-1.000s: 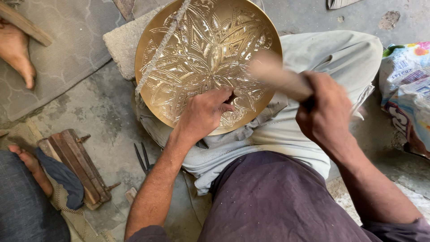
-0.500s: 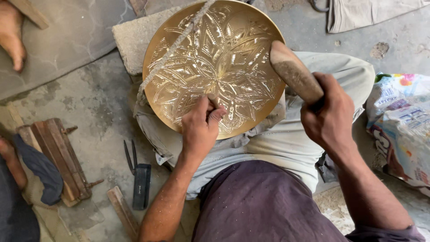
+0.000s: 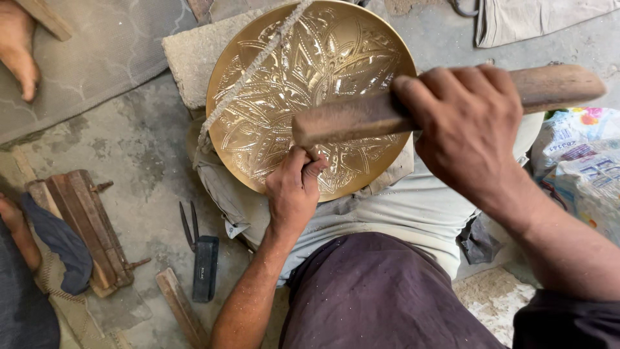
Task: The person sits on the floor holding a steel punch against an ornate brass plate and strikes the punch with a wooden mallet to deepen the embossed floral pattern, repeatedly repositioning the punch across different parts of the design. At the end the person sets the tools aside and picks up a cup of tea.
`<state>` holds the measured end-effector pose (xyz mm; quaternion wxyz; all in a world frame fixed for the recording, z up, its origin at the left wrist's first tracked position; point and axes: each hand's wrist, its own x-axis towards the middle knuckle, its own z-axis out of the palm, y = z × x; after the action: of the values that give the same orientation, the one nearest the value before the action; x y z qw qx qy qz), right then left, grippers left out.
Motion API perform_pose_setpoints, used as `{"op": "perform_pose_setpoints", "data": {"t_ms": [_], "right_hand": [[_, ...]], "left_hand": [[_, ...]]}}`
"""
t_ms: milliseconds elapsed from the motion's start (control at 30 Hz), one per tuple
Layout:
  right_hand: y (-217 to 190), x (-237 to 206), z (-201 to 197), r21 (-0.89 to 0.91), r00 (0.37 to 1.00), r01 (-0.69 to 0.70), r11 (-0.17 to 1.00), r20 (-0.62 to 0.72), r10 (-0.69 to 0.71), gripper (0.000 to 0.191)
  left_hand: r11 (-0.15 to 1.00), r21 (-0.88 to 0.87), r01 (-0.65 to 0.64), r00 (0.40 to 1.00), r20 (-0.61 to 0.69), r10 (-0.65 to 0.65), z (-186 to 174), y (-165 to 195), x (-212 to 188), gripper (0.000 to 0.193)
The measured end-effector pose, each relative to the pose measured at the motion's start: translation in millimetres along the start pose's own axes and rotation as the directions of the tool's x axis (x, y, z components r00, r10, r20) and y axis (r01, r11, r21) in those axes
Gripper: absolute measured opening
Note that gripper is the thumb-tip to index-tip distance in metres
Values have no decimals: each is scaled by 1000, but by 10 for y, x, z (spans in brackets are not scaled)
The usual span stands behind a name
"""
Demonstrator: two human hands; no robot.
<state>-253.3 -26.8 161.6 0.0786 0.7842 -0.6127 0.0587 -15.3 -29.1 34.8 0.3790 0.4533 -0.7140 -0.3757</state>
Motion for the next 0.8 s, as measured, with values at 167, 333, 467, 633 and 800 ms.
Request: {"op": "perform_pose_setpoints", "data": {"t_ms": [167,333,467,633,800], "right_hand": [[52,33,80,109,983,-82,991,174,62,24],[116,-39,93,242,992,-118,963,62,106,38],[142,-107,109,117,983,-106,987,163,86,31],[174,-221,175,306,955,-266,914,214,206,42],[161,-419,146,100,972,-189,977,161,172,35]], "left_hand": [[998,50,28,999,28,-30,6,-13,22,22],[999,-13,50,998,45,-50,15,-2,13,23],[999,0,55,996,73,-55,24,-23,44,22],[999,13,47,992,121,-48,22,-48,103,21],[1000,12,9,972,234,-12,15,-47,165,25]]}}
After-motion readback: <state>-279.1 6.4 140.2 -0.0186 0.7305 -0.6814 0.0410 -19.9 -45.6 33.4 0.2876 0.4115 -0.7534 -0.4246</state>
